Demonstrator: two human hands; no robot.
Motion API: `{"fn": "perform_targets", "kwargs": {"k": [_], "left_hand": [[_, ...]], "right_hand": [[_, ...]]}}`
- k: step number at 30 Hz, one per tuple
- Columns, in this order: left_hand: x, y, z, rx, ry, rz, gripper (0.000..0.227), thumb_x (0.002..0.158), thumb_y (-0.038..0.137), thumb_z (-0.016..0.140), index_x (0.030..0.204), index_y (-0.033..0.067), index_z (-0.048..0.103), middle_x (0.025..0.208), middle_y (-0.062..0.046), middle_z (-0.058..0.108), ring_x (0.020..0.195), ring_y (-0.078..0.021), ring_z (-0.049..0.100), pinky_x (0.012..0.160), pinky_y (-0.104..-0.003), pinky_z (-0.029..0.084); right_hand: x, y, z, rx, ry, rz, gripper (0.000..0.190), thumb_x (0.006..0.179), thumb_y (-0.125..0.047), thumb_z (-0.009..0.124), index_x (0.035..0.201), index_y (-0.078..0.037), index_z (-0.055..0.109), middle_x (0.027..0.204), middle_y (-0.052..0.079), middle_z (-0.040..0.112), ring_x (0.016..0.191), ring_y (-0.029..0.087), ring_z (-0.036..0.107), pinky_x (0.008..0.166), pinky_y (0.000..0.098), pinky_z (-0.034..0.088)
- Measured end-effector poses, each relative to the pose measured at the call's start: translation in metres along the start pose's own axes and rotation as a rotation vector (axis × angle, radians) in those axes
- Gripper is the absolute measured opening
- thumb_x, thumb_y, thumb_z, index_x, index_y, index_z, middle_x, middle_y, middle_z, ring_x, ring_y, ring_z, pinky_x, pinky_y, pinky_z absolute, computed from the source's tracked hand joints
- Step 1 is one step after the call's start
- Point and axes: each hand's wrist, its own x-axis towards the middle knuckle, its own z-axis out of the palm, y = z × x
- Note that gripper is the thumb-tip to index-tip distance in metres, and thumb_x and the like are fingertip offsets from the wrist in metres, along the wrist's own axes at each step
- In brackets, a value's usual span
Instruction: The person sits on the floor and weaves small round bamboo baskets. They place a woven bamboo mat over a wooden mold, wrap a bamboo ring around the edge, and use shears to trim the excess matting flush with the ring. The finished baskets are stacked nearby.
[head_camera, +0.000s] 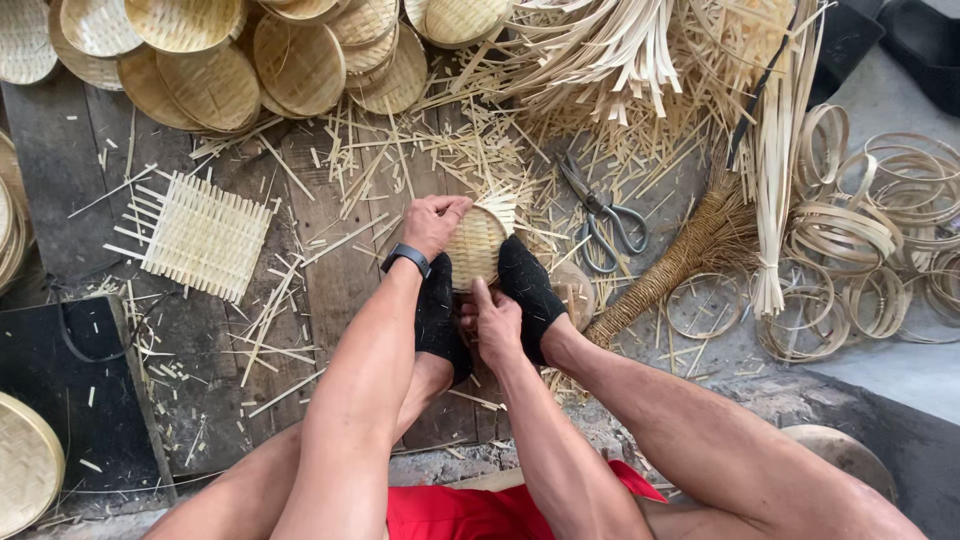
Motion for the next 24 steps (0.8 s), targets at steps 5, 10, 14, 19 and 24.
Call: {"fn": "perform_targets", "kwargs": {"k": [5, 10, 14, 19, 24], "left_hand": [[0.001, -0.007, 0.001, -0.077, -0.020, -0.060, 0.025, 0.086, 0.030, 0.080, 0.100, 0.0099, 0.082, 0.099, -0.010, 0.079, 0.085, -0.0165, 0.074, 0.076, -0.030, 0.059], [-0.002, -0.003, -0.002, -0.125, -0.027, -0.102, 0.025, 0.086, 0.028, 0.081, 0.100, 0.0074, 0.082, 0.090, -0.008, 0.080, 0.080, -0.0136, 0.072, 0.072, -0.028, 0.058], [0.001, -0.001, -0.002, -0.121, -0.011, -0.146, 0.027, 0.085, 0.030, 0.084, 0.088, 0.0032, 0.081, 0.090, -0.005, 0.080, 0.080, -0.0106, 0.073, 0.071, -0.025, 0.058], [-0.001, -0.001, -0.003, -0.193, 0.007, -0.171, 0.029, 0.082, 0.031, 0.087, 0.082, 0.0021, 0.081, 0.078, -0.005, 0.077, 0.070, -0.0100, 0.066, 0.064, -0.027, 0.053], [0.001, -0.005, -0.002, -0.254, -0.022, -0.253, 0.030, 0.082, 0.031, 0.085, 0.080, 0.0009, 0.080, 0.071, -0.004, 0.074, 0.062, -0.0111, 0.061, 0.058, -0.029, 0.049]], "right_hand": [[0.012, 0.016, 0.004, 0.161, 0.075, 0.063, 0.027, 0.099, -0.027, 0.067, 0.096, 0.000, 0.067, 0.078, 0.006, 0.068, 0.059, 0.012, 0.053, 0.047, 0.0261, 0.041], [-0.005, -0.013, 0.005, 0.117, -0.028, 0.099, 0.023, 0.097, -0.030, 0.064, 0.093, -0.008, 0.068, 0.078, 0.003, 0.069, 0.059, 0.010, 0.057, 0.047, 0.0254, 0.042], [-0.034, -0.072, 0.015, -0.447, 0.145, -0.134, 0.037, 0.101, -0.033, 0.067, 0.083, -0.002, 0.073, 0.069, 0.008, 0.069, 0.059, 0.017, 0.059, 0.054, 0.0304, 0.047], [0.016, -0.150, 0.019, -0.676, 0.220, -0.425, 0.029, 0.084, -0.034, 0.083, 0.084, -0.005, 0.078, 0.071, 0.005, 0.072, 0.063, 0.012, 0.063, 0.063, 0.0313, 0.052], [0.057, -0.148, 0.015, -0.656, 0.131, -0.167, 0.037, 0.076, -0.035, 0.089, 0.068, -0.001, 0.075, 0.063, 0.008, 0.069, 0.054, 0.016, 0.058, 0.053, 0.0336, 0.047]]}}
